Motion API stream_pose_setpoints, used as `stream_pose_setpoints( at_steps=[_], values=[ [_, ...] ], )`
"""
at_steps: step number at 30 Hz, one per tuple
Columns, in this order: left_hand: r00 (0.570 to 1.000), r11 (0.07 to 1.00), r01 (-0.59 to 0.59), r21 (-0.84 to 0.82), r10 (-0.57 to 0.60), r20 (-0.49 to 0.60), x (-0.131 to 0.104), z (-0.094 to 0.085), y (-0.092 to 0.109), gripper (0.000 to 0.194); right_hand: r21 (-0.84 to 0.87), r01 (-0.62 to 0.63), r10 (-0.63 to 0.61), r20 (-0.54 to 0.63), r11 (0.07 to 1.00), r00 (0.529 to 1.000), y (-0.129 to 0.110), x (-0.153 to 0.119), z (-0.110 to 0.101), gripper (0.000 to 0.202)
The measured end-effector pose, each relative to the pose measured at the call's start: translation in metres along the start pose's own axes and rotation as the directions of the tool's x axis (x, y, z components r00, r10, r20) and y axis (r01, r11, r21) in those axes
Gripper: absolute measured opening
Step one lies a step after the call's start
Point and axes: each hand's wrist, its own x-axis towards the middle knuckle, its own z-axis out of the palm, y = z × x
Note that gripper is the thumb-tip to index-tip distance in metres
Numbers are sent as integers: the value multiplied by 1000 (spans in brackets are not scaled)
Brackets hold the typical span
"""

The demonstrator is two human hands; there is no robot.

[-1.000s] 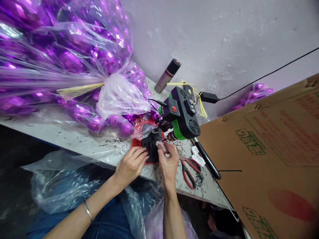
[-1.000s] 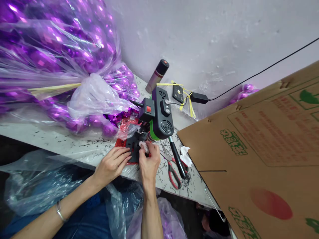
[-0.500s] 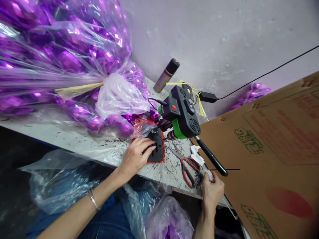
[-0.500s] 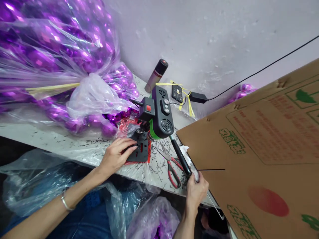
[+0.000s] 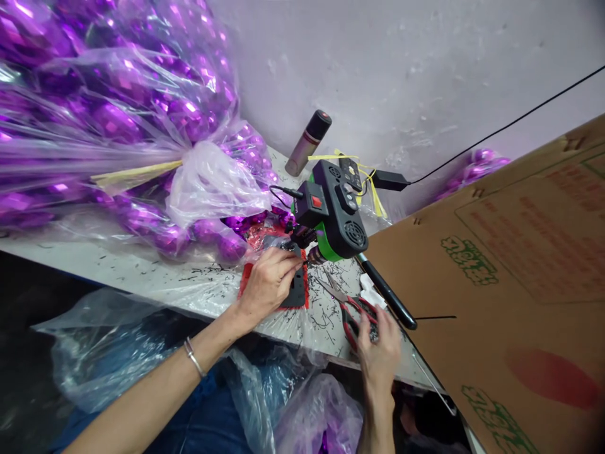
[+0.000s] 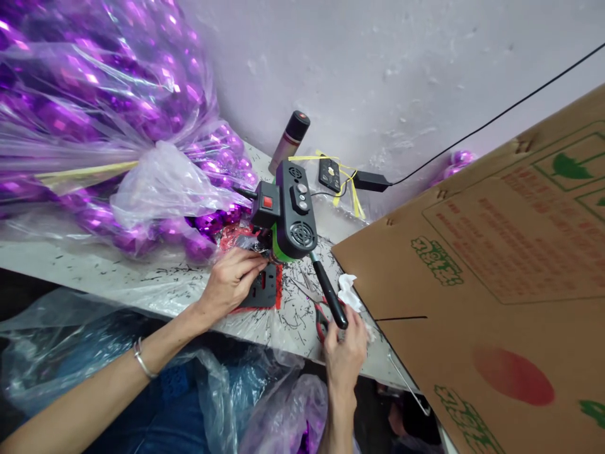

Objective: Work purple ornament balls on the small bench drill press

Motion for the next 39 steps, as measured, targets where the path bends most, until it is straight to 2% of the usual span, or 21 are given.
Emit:
stream_pose_setpoints(
  at_steps=[3,5,10,12,16,20,24,30,34,39],
  values=[
    [999,1000,-31,-4,31,16,3,0,-5,16,21,89,-91,248,996,964,-2,4,3,44],
    [997,997,-39,-66,44,68,8,-2,-11,17,12,99,-97,339,995,936,2,7,2,45],
    [964,962,61,-265,12,265,20,-7,-27,20,-14,169,-147,427,985,892,7,16,-8,47],
    [954,950,89,-299,6,301,21,-9,-30,19,-11,211,-179,488,977,854,8,20,-10,50],
    [957,932,86,-352,22,290,19,-9,-32,19,8,281,-228,607,960,761,20,31,-9,55],
    [962,921,57,-386,53,269,21,-7,-34,23,-11,319,-241,631,948,737,36,40,-8,57],
    [956,920,2,-392,113,270,26,-6,-37,23,-24,346,-254,630,938,734,36,38,-5,59],
    [946,925,-62,-375,174,272,27,-6,-38,25,-83,357,-238,605,931,760,23,32,-6,59],
    [949,947,-122,-298,200,246,27,-8,-31,26,-195,337,-189,533,921,825,7,26,-20,56],
    [958,970,-99,-221,153,243,28,-9,-23,27,-240,332,-239,346,912,907,-6,12,-47,52]
  ],
)
